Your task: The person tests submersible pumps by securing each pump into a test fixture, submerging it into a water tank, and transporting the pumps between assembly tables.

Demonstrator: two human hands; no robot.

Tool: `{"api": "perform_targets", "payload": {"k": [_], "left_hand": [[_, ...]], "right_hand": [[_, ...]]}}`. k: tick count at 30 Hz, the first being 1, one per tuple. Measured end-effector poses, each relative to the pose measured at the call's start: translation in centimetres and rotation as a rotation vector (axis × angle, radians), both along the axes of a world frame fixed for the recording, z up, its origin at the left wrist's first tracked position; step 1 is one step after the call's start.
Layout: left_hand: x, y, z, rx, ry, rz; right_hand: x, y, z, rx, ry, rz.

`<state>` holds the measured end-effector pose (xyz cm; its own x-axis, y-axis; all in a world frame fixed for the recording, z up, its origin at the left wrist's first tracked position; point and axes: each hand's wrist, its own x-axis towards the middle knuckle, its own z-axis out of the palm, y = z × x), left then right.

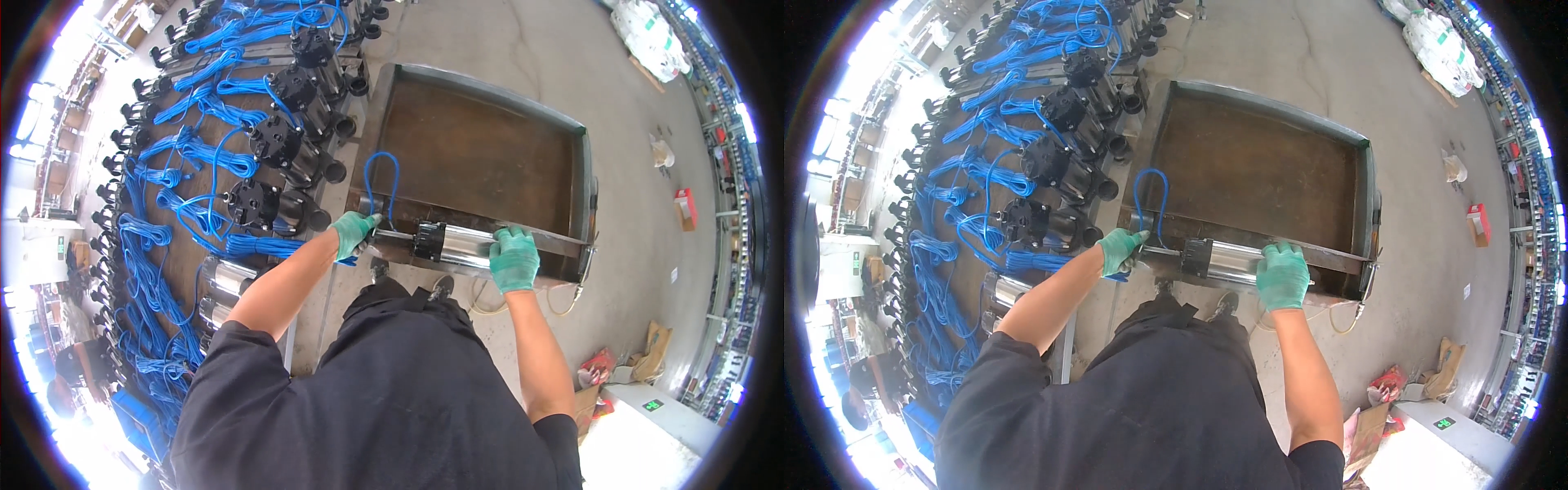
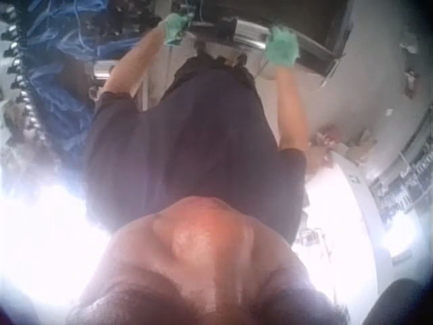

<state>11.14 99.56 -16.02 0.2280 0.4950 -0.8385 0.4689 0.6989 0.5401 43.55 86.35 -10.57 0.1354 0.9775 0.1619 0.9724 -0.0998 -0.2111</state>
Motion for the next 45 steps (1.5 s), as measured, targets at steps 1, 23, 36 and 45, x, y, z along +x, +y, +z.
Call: {"api": "perform_targets", "payload": {"k": [1, 23, 36, 45], "left_hand": [[-0.3, 0.5, -0.6, -0.154, -0.056, 0.082], [-1.9, -1.9, -1.0, 0.945, 0.047, -0.524], [-3.2, -1.6, 0.8, 1.229, 0.215, -1.063], [-2.3, -1.7, 0.4, 1.211, 0.181, -0.984]], "right_hand": [[0.0, 0.0, -0.1, 0.017, 0.003, 0.009], [0.6, 0.4, -0.2, 0.029, -0.029, -0.001], [-2.1, -3.0, 27.1, -0.468, 1.072, 0.929], [-5.7, -2.6, 28.0, -0.535, 0.557, 0.789]]}}
